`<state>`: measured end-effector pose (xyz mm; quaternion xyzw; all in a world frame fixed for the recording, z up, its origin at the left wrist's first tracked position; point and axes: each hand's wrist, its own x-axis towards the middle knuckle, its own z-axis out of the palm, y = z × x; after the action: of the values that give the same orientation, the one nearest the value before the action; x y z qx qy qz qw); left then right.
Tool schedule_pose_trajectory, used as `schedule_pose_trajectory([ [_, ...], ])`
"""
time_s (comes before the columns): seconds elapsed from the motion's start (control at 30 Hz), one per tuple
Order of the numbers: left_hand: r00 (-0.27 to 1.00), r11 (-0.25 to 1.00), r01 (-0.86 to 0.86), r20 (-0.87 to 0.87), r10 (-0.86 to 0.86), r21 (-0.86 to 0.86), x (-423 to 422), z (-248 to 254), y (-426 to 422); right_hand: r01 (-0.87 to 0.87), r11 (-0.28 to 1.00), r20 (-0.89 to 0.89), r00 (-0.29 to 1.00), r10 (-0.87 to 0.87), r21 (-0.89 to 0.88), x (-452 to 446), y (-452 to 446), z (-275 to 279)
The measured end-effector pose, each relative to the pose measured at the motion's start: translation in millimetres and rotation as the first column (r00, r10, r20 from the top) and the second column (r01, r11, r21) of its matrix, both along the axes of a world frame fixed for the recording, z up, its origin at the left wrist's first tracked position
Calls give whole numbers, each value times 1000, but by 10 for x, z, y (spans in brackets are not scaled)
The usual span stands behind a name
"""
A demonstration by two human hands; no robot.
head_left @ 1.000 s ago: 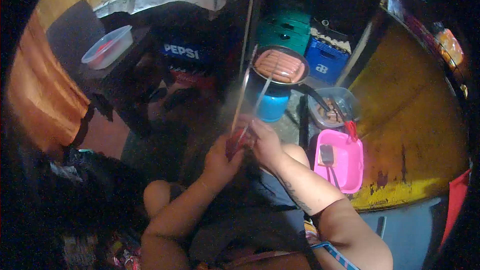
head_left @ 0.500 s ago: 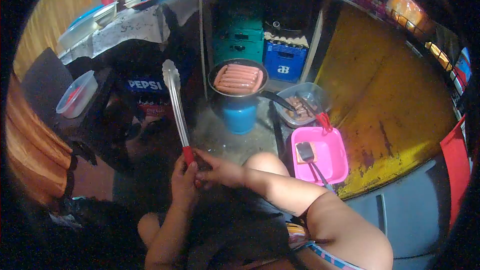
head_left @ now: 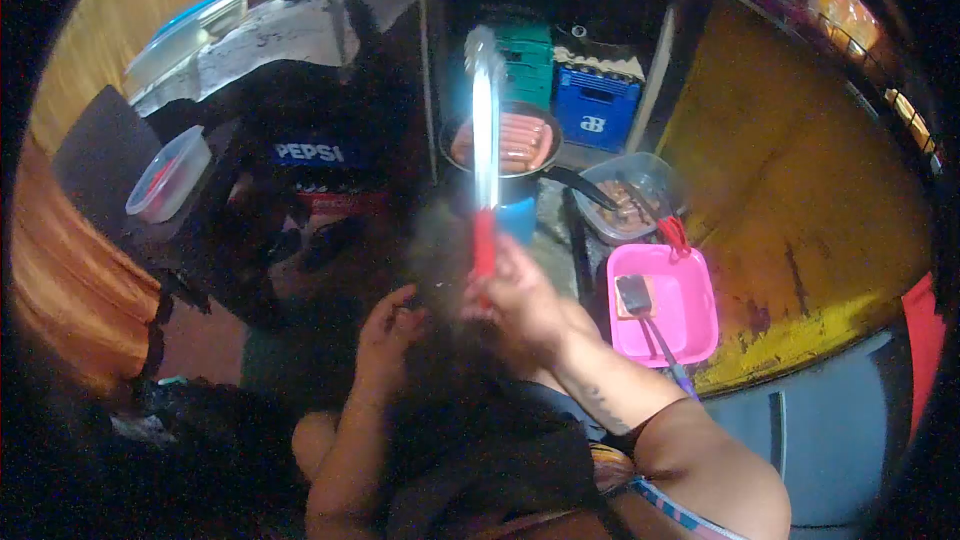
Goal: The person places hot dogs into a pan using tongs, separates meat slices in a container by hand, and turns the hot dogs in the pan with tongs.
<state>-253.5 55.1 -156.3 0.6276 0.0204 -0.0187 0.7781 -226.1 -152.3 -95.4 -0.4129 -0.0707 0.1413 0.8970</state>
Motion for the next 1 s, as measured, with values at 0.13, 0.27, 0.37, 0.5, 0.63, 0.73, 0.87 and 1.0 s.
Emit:
schedule_pose_trajectory([
  [0.13, 984, 952, -101, -115, 139, 288, -23, 175, 127, 435, 790, 177, 900, -399, -432, 620, -747, 248],
  [0.27, 987, 834, -88, -67, 147, 544, 67, -96, 277, 570, 626, 250, 812, -527, -532, 1319, -1510, 619],
  [0.37, 969, 699, -2, -172, 179, 715, 164, -482, 427, 727, 330, 512, 668, -540, -601, 2439, -2311, 387],
  [0.5, 979, 675, -21, -120, 162, 737, 207, -673, 478, 699, 7, 595, 615, -517, -715, 3514, -2922, 413],
  [0.63, 948, 587, 25, -205, 242, 809, 290, -750, 479, 690, -210, 683, 535, -497, -693, 4332, -3193, 347],
  [0.73, 918, 519, 104, -283, 278, 848, 286, -927, 529, 615, -203, 606, 567, -557, -762, 4624, -3175, 373],
  [0.87, 928, 473, 142, -283, 241, 869, 295, -1153, 579, 405, -346, 531, 703, -474, -846, 4796, -3112, 589],
  [1.0, 933, 464, 191, -307, 188, 865, 223, -1086, 466, 354, -394, 501, 776, -383, -848, 5259, -3323, 455],
])
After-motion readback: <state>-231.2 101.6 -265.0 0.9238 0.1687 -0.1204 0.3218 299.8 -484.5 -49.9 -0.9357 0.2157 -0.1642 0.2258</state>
